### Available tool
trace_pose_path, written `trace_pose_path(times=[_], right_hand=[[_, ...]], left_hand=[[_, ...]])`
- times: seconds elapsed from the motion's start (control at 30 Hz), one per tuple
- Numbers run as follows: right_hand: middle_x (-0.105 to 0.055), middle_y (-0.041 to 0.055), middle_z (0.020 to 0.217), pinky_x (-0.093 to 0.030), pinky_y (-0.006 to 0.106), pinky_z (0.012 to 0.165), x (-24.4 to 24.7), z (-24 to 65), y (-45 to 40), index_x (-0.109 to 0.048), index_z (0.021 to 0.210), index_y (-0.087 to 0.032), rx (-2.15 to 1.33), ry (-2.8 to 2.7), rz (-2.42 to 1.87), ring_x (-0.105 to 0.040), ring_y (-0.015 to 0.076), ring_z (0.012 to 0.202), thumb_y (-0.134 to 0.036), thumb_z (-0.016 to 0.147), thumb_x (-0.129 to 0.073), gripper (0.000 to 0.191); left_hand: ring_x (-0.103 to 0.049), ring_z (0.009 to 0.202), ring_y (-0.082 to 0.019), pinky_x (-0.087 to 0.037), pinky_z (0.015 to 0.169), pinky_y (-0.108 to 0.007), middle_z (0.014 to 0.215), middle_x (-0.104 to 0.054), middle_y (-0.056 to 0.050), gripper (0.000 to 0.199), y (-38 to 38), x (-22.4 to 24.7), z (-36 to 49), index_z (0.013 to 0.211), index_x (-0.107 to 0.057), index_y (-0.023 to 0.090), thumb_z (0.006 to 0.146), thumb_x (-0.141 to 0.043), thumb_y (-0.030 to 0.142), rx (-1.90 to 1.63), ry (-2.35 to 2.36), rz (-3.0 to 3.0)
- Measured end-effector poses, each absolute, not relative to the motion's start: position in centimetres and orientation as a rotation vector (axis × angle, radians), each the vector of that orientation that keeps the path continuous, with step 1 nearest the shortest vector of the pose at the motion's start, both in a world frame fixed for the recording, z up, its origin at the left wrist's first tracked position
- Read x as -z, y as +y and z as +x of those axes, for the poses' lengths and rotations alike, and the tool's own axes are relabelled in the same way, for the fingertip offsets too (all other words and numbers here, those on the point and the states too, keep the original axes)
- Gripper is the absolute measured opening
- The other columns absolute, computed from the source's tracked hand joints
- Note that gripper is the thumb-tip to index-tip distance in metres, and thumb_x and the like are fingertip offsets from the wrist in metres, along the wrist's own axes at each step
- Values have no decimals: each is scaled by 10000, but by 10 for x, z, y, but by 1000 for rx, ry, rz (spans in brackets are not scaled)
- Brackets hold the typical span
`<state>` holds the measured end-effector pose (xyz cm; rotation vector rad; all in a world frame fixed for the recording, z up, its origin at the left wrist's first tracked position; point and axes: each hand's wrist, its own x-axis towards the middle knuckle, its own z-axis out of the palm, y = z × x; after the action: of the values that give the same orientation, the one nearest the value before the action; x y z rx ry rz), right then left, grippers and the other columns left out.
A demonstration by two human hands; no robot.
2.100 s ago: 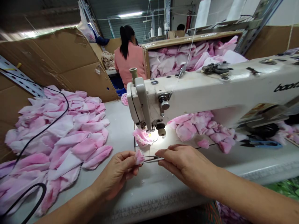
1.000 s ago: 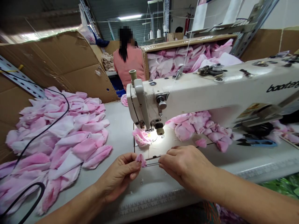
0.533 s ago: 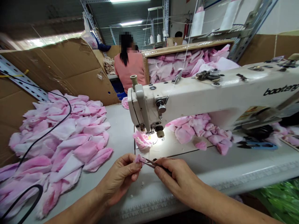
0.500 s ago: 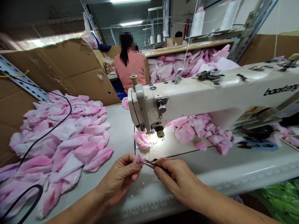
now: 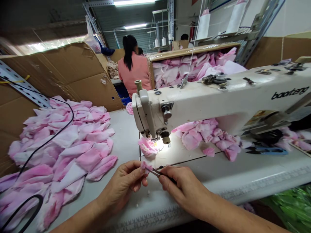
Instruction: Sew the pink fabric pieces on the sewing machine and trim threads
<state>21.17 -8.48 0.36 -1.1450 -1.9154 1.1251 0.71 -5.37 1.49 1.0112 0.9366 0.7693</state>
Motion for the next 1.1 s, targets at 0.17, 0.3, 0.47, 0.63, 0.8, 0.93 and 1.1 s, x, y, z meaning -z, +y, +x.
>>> trace_pose_path(times=[0.17, 0.3, 0.47, 0.63, 0.8, 0.93, 1.1], right_hand=[[-587, 5, 680, -359, 225, 582, -3, 211, -87, -581, 765, -164, -1109, -1919, -1151, -500, 107, 604, -308, 978, -405, 311], [-574, 1, 646, -384, 219, 549, -2, 219, -90, -537, 730, -180, -1277, -1816, -1218, -522, 112, 587, -345, 980, -396, 330], [-577, -18, 601, -387, 190, 406, -3, 230, -76, -487, 784, -189, -1720, -1363, -1345, -508, 95, 440, -409, 932, -451, 267], [-571, -30, 541, -344, 167, 355, -11, 234, -50, -488, 766, -186, -1698, -1210, -1452, -490, 80, 384, -334, 887, -502, 192], [-564, -37, 500, -323, 165, 313, -9, 229, -33, -473, 705, -193, -1737, -1138, -1458, -474, 79, 337, -222, 859, -490, 158], [-554, -36, 472, -299, 163, 283, -5, 224, -26, -481, 669, -195, -1719, -1122, -1449, -465, 81, 322, -184, 847, -469, 179], [-541, -38, 453, -297, 165, 276, -6, 220, -19, -455, 621, -203, -1715, -1090, -1480, -451, 77, 318, -187, 840, -478, 220]], left_hand=[[-549, 561, -99, -321, 429, -161, 666, -612, -38, 309, -54, -16, 10, 825, -693, 128, 800, -704, 435, -694, 1011, 1101], [-580, 661, -144, -443, 585, -235, 742, -622, -51, 222, -36, -26, 3, 861, -690, 166, 906, -574, 350, -691, 1080, 1953], [-529, 1133, -256, -374, 943, -393, 1102, -646, -68, 214, 3, -25, -3, 1077, -623, 230, 914, -514, 145, -611, 845, 2999], [-542, 834, -212, -454, 790, -330, 853, -601, -53, 124, 20, -10, -2, 901, -573, 181, 904, -568, 305, -367, 727, 3046], [-508, 694, -184, -458, 716, -301, 740, -563, -40, 210, 22, -5, 4, 780, -547, 182, 921, -408, 111, -374, 685, 3120], [-557, 707, -186, -445, 647, -273, 848, -619, -48, 287, 29, -9, 12, 1077, -590, 204, 868, -443, 73, -288, 765, 3069], [-557, 681, -201, -379, 565, -259, 812, -606, -37, 373, 36, -20, 23, 989, -634, 256, 679, -593, 53, -15, 949, 2893]])
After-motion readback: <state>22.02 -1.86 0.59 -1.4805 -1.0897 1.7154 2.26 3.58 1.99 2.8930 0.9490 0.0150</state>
